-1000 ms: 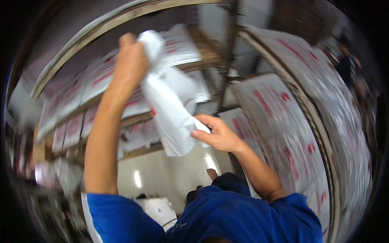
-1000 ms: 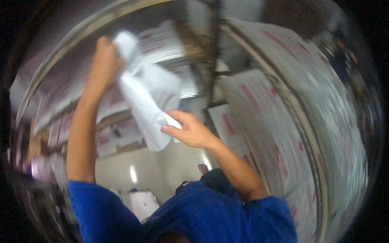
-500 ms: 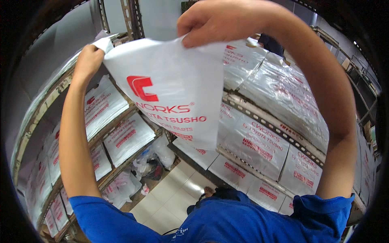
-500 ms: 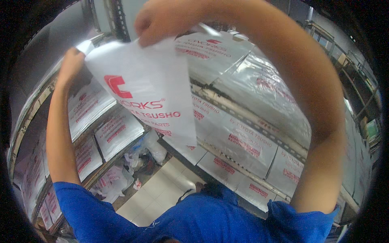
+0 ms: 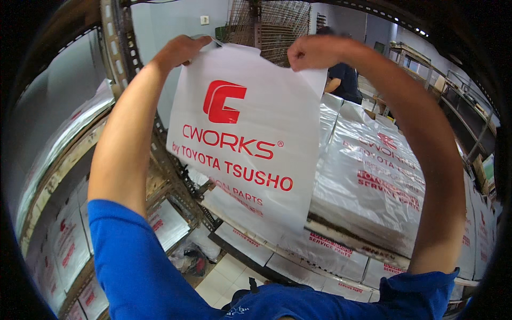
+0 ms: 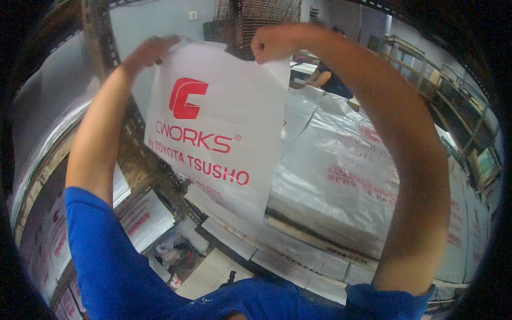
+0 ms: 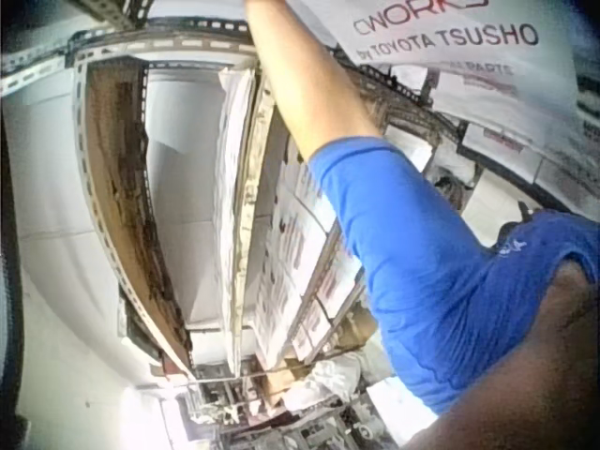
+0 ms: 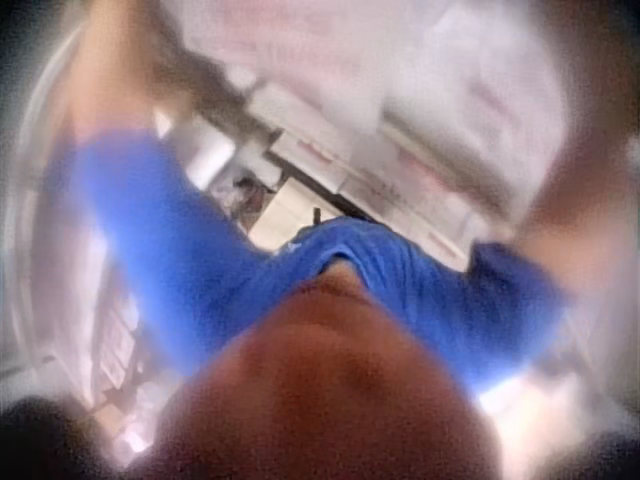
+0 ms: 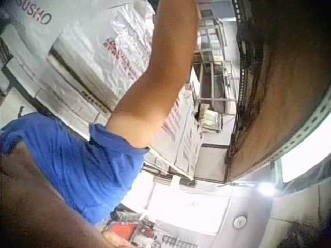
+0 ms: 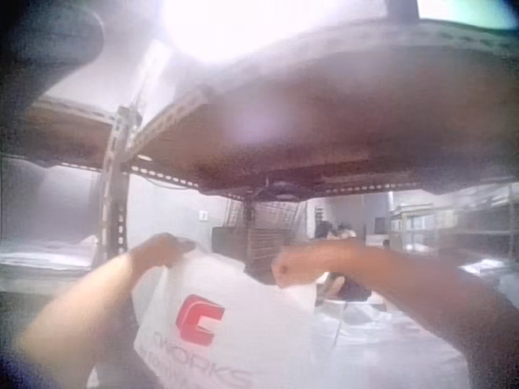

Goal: The person organizes white plastic bags labeled with red text on a wooden shelf. They repeatedly pick up stacks of bags, align them, and place them back onto the shelf. The person also moves a large white styrofoam piece on the floor and interacts with a coworker who is working on a red car part at a nearby table.

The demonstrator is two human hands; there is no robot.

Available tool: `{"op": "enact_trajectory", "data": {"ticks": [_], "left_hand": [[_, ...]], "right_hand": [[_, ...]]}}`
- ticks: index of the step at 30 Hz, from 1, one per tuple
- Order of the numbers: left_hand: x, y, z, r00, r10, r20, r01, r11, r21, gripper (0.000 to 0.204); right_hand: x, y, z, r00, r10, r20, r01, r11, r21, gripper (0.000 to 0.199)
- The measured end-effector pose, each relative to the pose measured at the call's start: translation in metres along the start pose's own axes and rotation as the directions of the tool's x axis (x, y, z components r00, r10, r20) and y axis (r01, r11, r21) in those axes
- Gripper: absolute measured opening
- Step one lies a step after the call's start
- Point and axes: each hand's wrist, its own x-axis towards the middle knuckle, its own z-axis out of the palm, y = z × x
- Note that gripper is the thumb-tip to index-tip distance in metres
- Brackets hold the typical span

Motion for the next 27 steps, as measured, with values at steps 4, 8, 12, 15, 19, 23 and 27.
{"op": "enact_trajectory", "data": {"ticks": [4,8,12,15,19,23,27], "left_hand": [[0.046,-0.003,0.054,0.98,0.114,0.162,-0.139,0.978,0.154,0.06],[0.098,0.003,0.117,0.962,-0.052,0.268,0.045,0.998,0.031,0.066],[0.128,0.007,0.153,0.925,0.01,0.38,-0.007,1.0,-0.01,0.071],[0.151,0.046,0.203,0.871,0.059,0.488,-0.008,0.994,-0.106,0.07],[0.212,0.011,0.244,0.751,0.339,0.566,-0.31,0.939,-0.151,0.064],[0.184,0.074,0.217,0.778,0.464,0.423,-0.486,0.872,-0.064,0.057],[0.157,0.071,0.184,0.778,0.463,0.425,-0.457,0.881,-0.122,0.05]], "right_hand": [[0.02,0.028,0.037,0.995,0.093,0.047,-0.091,0.995,-0.038,0.02],[0.041,0.076,0.075,0.988,0.131,0.077,-0.122,0.986,-0.112,0.02],[0.049,0.102,0.089,0.967,0.219,0.13,-0.188,0.958,-0.217,0.021],[0.035,0.123,0.1,0.885,0.399,0.241,-0.301,0.884,-0.357,0.023],[0.046,0.123,0.1,0.9,0.414,0.137,-0.355,0.878,-0.322,0.024],[0.021,0.16,0.121,0.87,0.492,-0.015,-0.464,0.81,-0.357,0.014],[0.017,0.174,0.145,0.845,0.534,0.032,-0.489,0.796,-0.356,0.015]]}}
